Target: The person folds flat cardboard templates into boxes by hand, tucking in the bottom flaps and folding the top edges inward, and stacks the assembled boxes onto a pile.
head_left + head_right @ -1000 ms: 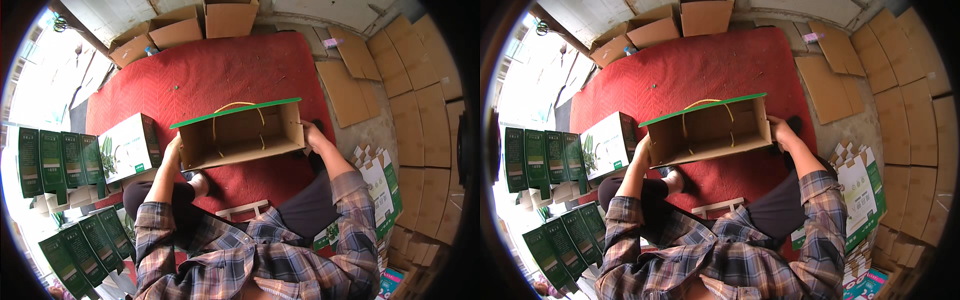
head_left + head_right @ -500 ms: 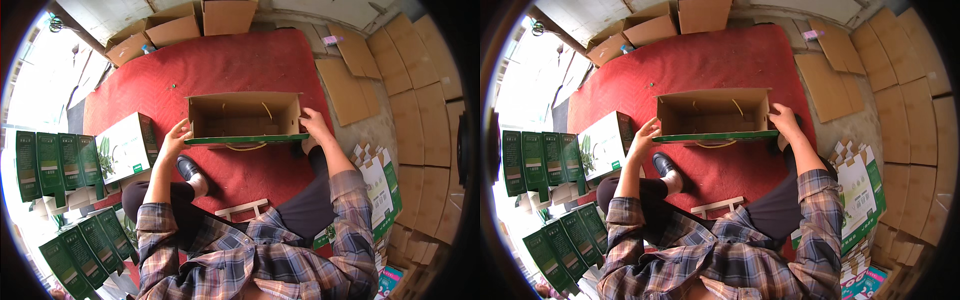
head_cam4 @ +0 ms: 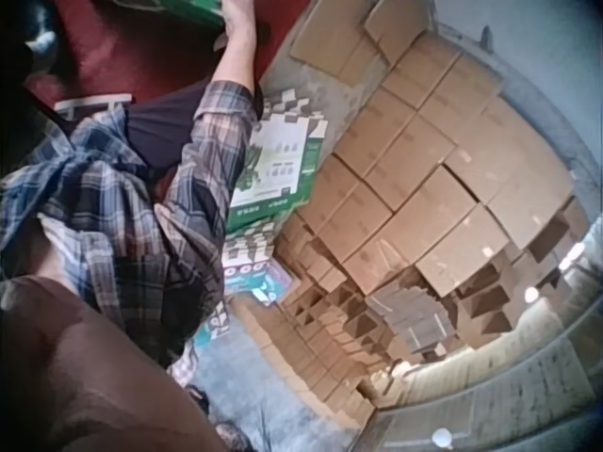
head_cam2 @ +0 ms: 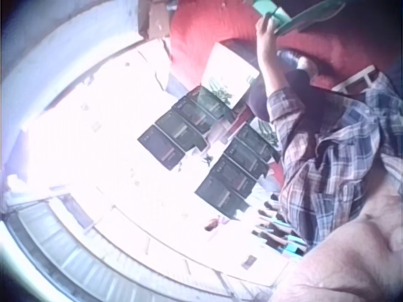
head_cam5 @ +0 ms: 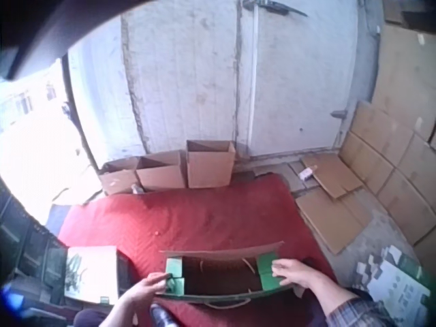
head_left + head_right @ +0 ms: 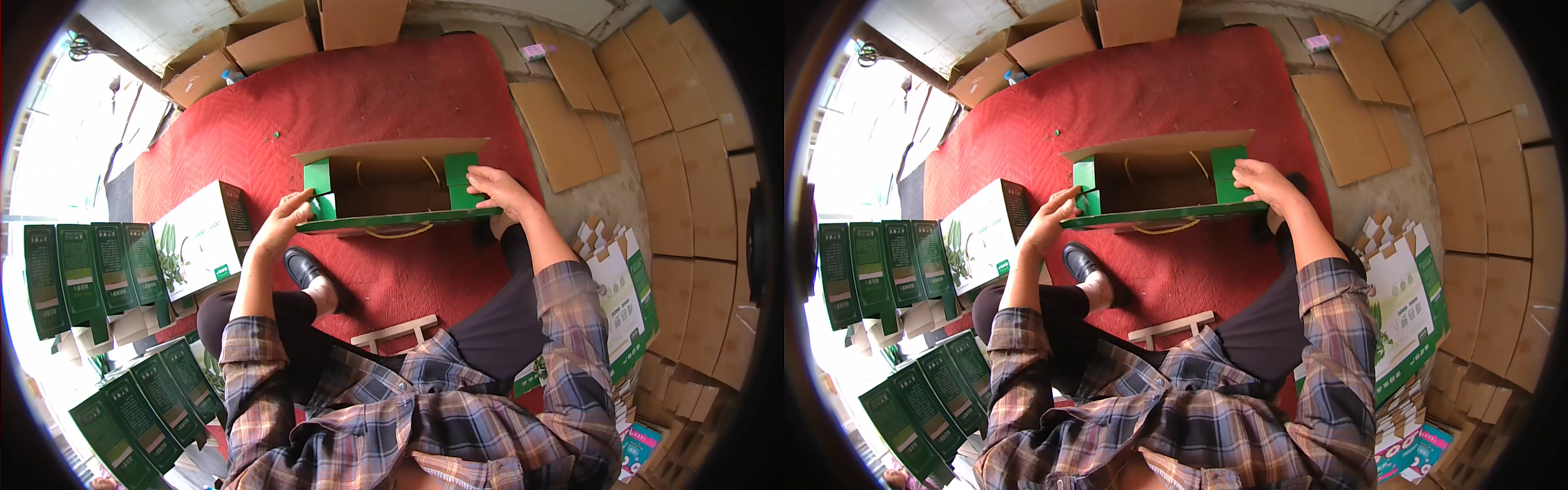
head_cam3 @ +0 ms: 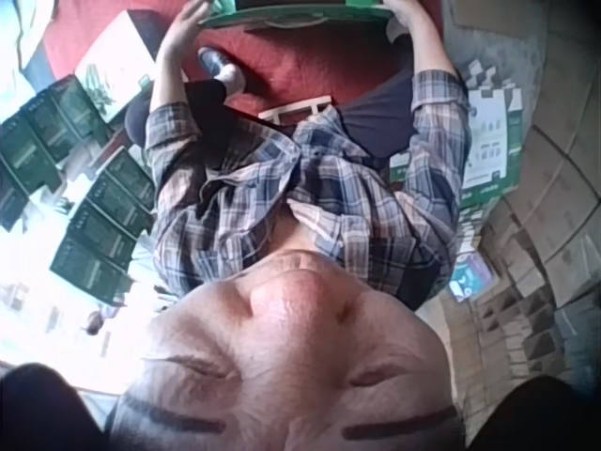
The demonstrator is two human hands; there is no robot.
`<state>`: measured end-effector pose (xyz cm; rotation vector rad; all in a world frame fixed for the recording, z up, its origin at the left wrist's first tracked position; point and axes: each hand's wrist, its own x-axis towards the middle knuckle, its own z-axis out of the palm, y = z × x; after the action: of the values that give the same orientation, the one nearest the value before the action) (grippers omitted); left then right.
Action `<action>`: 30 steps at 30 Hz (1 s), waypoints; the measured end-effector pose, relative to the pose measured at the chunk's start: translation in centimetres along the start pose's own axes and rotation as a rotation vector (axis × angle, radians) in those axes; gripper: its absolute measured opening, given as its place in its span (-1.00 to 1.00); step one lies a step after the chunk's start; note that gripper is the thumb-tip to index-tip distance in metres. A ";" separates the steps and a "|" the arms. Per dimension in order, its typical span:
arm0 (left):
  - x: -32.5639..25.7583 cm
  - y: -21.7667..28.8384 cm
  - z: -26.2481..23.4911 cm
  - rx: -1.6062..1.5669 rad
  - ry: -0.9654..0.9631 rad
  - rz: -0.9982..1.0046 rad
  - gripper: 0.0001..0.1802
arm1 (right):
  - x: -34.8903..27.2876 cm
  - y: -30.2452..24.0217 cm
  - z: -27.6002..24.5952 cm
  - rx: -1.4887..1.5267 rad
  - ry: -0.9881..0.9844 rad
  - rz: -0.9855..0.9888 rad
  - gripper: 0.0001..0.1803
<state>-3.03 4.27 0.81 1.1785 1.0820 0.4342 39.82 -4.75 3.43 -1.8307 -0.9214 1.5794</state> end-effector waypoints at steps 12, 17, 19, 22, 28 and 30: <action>0.0 1.7 -0.1 0.252 -0.301 0.052 -0.03 | 0.3 0.4 -0.3 0.031 -0.012 0.021 -0.27; 2.1 0.5 1.3 0.148 0.076 0.018 -0.34 | 0.7 -0.2 -0.3 0.162 -0.076 0.024 -0.35; 3.9 -0.8 2.1 0.167 0.313 0.206 -0.50 | 1.3 0.9 -0.1 -0.141 0.102 -0.134 -0.36; 4.4 -1.2 2.7 0.732 0.477 0.351 -0.56 | 0.2 1.1 2.3 -0.924 0.378 -0.476 -0.26; 4.2 -0.6 5.0 1.158 0.558 0.524 -0.84 | -1.0 1.0 5.5 -1.255 0.305 -0.525 0.03; 3.9 -0.5 5.7 1.173 0.500 0.607 -0.77 | -0.6 1.4 5.7 -1.263 0.310 -0.552 0.04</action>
<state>3.50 4.04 -1.47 2.5706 1.4442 0.5922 34.41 -6.29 1.79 -2.0999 -2.2929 0.2553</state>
